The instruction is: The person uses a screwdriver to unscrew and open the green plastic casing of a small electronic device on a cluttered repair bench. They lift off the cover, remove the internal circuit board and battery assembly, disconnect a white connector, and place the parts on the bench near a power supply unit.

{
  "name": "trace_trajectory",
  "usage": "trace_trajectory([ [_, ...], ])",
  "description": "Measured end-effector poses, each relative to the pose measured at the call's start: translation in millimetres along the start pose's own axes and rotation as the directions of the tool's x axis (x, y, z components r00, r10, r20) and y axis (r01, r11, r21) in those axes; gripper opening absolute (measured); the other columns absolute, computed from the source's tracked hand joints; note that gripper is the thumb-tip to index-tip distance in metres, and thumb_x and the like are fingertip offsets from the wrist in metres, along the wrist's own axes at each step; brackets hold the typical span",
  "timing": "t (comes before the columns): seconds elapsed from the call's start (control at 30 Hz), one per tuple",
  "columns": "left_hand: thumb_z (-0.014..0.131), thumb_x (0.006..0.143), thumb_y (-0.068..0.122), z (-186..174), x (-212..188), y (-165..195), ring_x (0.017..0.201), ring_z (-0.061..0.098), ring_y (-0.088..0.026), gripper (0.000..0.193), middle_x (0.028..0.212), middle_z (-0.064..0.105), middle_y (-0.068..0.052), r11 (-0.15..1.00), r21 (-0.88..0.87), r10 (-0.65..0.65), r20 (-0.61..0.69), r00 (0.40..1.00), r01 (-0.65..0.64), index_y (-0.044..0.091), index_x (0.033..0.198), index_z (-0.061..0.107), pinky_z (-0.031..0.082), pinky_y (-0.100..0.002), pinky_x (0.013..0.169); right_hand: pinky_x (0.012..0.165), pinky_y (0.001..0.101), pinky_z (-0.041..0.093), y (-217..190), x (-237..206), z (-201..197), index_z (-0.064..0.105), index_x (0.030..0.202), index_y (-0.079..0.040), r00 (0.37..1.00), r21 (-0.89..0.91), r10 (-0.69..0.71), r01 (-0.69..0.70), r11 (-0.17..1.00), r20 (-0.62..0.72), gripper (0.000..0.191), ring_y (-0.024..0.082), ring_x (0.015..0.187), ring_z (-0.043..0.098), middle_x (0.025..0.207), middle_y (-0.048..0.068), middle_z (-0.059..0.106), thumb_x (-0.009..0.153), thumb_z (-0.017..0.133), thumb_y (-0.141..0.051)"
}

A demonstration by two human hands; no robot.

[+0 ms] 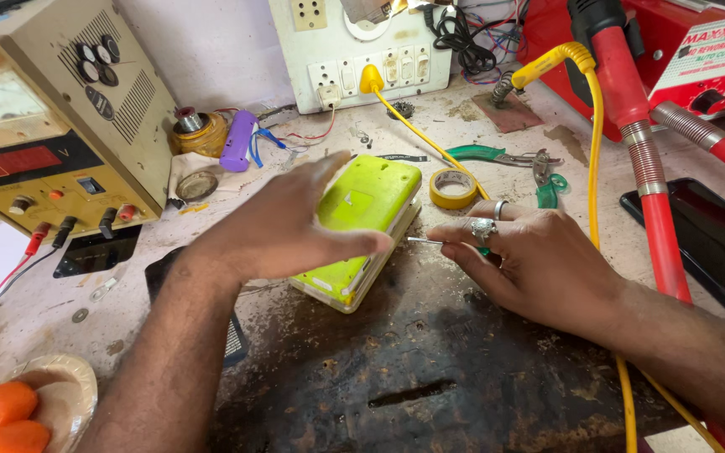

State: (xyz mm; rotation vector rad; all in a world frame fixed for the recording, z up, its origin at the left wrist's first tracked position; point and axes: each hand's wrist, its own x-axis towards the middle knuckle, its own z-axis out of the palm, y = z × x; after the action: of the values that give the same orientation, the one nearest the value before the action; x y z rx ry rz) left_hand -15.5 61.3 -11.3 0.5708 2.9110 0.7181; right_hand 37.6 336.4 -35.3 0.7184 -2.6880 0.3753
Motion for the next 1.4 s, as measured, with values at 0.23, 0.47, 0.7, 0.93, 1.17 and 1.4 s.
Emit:
trace_trajectory([
  [0.23,0.080,0.066,0.050,0,-2,0,0.134,0.055,-0.030,0.128,0.152,0.052,-0.020,0.996,-0.081,0.054,0.160,0.986,-0.042,0.015,0.168,0.010,0.042,-0.038,0.115,0.044,0.0438,0.053,-1,2,2,0.080,0.120,-0.028,0.996,-0.044,-0.045,0.041,0.998,-0.079,0.034,0.032,0.047,0.066,0.105,0.014,0.076,0.088,0.067,-0.029],
  [0.47,0.084,0.069,0.051,-15,-15,-16,0.150,0.033,-0.031,0.123,0.165,0.030,-0.017,0.995,0.027,0.088,0.137,0.987,-0.093,0.021,0.167,0.016,0.025,-0.044,0.121,0.055,0.0434,0.056,-2,3,-3,0.078,0.124,-0.030,0.999,0.011,0.041,-0.041,0.999,-0.019,0.032,0.033,0.061,0.071,0.090,0.014,0.076,0.094,0.067,-0.034],
  [0.7,0.076,0.066,0.073,23,6,8,0.136,0.052,-0.034,0.118,0.147,0.053,-0.021,0.977,0.192,0.108,-0.074,0.991,-0.092,0.003,0.153,0.040,0.040,-0.045,0.113,0.060,0.0483,0.057,3,2,3,0.075,0.129,-0.031,0.998,0.057,0.001,-0.005,0.998,0.065,0.041,0.037,0.064,0.071,0.100,0.019,0.074,0.090,0.063,-0.028],
  [0.93,0.081,0.047,0.080,17,6,5,0.125,0.061,-0.032,0.125,0.131,0.065,-0.018,0.985,0.103,0.146,-0.107,0.984,-0.135,0.005,0.143,0.053,0.046,-0.043,0.106,0.057,0.0459,0.057,6,3,6,0.076,0.129,-0.031,0.997,0.017,-0.022,0.020,1.000,0.079,0.036,0.033,0.062,0.071,0.109,0.017,0.074,0.095,0.063,-0.031],
  [1.17,0.083,0.043,0.079,17,10,6,0.122,0.062,-0.032,0.125,0.129,0.066,-0.017,0.986,0.125,0.125,-0.105,0.987,-0.112,0.007,0.140,0.056,0.047,-0.043,0.106,0.051,0.0502,0.053,-2,4,7,0.079,0.121,-0.028,0.998,-0.051,-0.053,0.054,0.997,0.033,0.034,0.035,0.059,0.069,0.071,0.018,0.071,0.090,0.065,-0.027],
  [1.4,0.082,0.045,0.076,14,15,1,0.127,0.062,-0.029,0.125,0.134,0.066,-0.016,0.992,0.124,0.029,-0.028,0.999,-0.025,0.009,0.146,0.053,0.045,-0.040,0.112,0.051,0.0504,0.052,0,5,10,0.083,0.104,-0.021,0.999,-0.065,0.008,-0.006,0.998,0.033,0.022,0.035,0.056,0.068,0.075,0.019,0.072,0.092,0.067,-0.031],
])
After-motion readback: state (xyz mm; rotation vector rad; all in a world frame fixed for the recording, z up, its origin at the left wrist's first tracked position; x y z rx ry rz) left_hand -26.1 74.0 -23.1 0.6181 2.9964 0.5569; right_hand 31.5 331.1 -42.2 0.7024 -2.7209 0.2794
